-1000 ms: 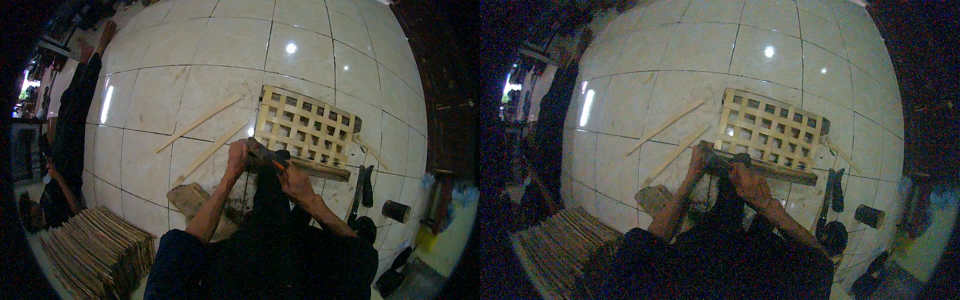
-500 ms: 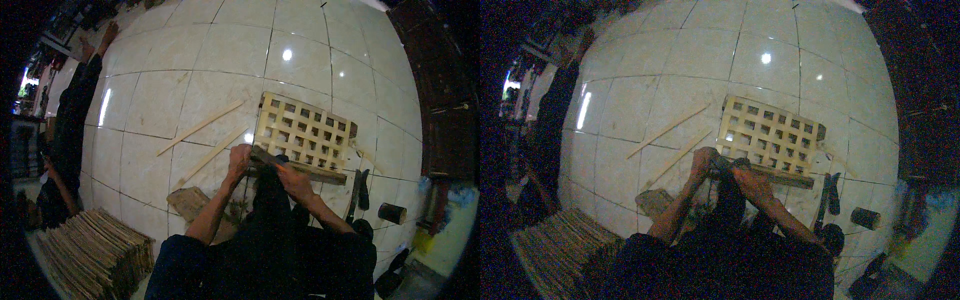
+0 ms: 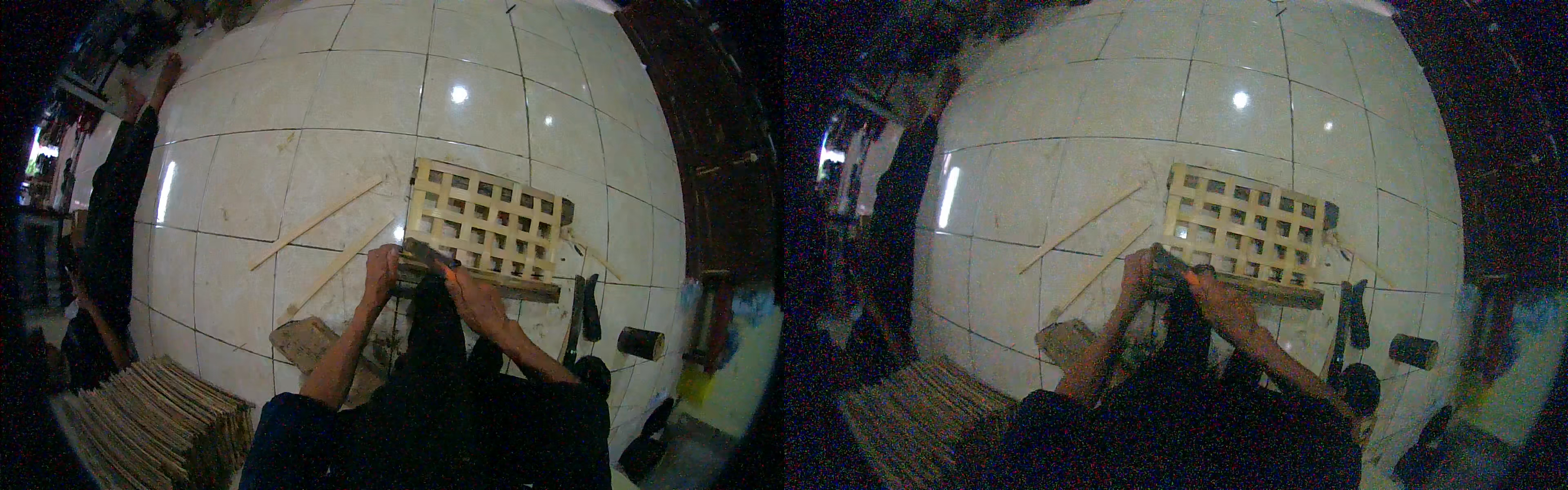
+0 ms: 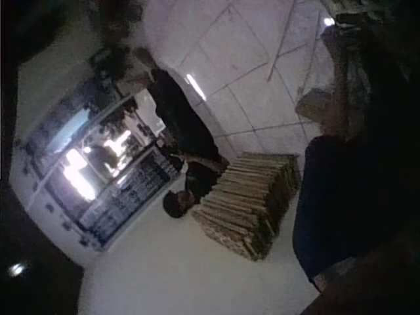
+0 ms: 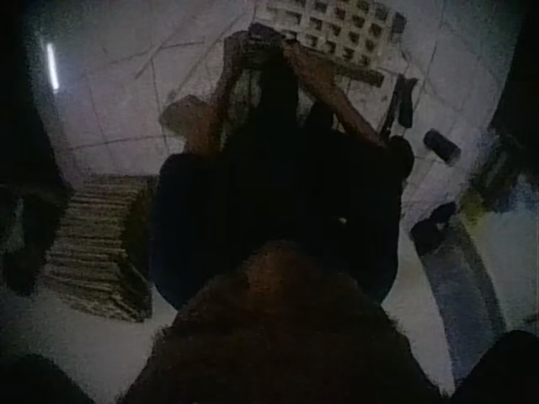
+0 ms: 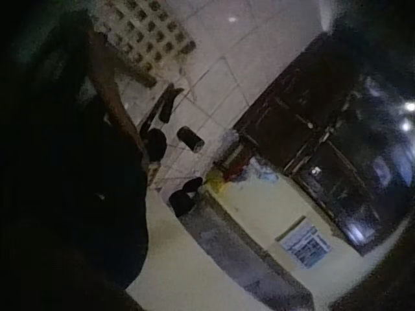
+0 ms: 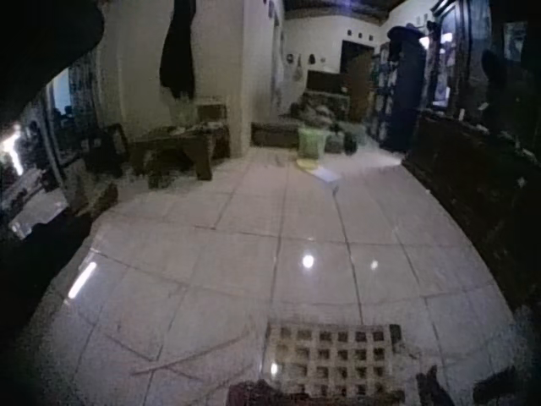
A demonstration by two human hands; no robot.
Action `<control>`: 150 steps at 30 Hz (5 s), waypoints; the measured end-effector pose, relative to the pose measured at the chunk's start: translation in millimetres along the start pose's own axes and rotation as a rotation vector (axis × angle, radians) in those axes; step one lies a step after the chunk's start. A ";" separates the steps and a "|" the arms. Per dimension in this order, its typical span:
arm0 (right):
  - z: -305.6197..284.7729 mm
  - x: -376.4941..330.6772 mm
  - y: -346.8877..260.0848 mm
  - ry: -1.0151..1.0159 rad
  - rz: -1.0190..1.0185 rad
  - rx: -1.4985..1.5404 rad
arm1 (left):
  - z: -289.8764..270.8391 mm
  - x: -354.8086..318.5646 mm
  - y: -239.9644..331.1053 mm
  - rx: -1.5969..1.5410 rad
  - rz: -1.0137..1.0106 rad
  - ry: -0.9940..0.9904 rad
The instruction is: The person assembles a wooden lattice by inserting thin wooden strips into a frame and securing them with a hammer. The person repeatedly adjusts the strips and hammers them into place on a tiled floor.
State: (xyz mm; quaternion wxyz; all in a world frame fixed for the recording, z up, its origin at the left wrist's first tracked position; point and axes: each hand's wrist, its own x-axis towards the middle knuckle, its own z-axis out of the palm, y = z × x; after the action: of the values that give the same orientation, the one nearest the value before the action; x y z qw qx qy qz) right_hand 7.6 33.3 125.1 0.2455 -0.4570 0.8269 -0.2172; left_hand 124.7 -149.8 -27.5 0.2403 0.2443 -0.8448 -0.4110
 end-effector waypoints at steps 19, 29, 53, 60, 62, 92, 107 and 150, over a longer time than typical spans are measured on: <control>68.8 -245.1 94.5 0.613 0.956 0.121 | 27.6 36.0 126.3 0.102 0.406 -0.338; 68.1 -301.6 160.4 0.583 0.832 -0.083 | 89.8 33.0 128.0 0.280 0.484 -0.605; 64.8 -429.9 364.4 0.606 1.199 -0.495 | 75.1 24.5 132.0 0.373 0.504 -0.553; 41.3 -438.6 334.2 0.646 1.194 -0.445 | 77.6 22.2 137.2 0.289 0.530 -0.488; 37.0 -443.0 324.2 0.670 1.182 -0.497 | 82.3 22.4 135.8 0.318 0.552 -0.467; 21.8 -188.6 92.8 0.446 0.495 0.098 | 74.9 9.7 149.9 -0.268 0.350 -0.792; 63.5 -242.0 117.8 0.429 0.837 0.088 | 83.4 27.6 132.3 -0.142 0.274 -0.330; 4.3 -114.1 62.6 0.330 0.499 0.324 | 83.8 21.6 160.3 -0.032 0.206 -0.397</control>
State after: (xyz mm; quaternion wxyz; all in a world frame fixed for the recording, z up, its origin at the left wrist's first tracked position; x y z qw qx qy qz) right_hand 22.2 161.7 108.9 0.2233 -0.1542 0.8966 -0.3499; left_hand 22.9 -27.7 61.2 0.1139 0.0673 -0.8893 -0.4378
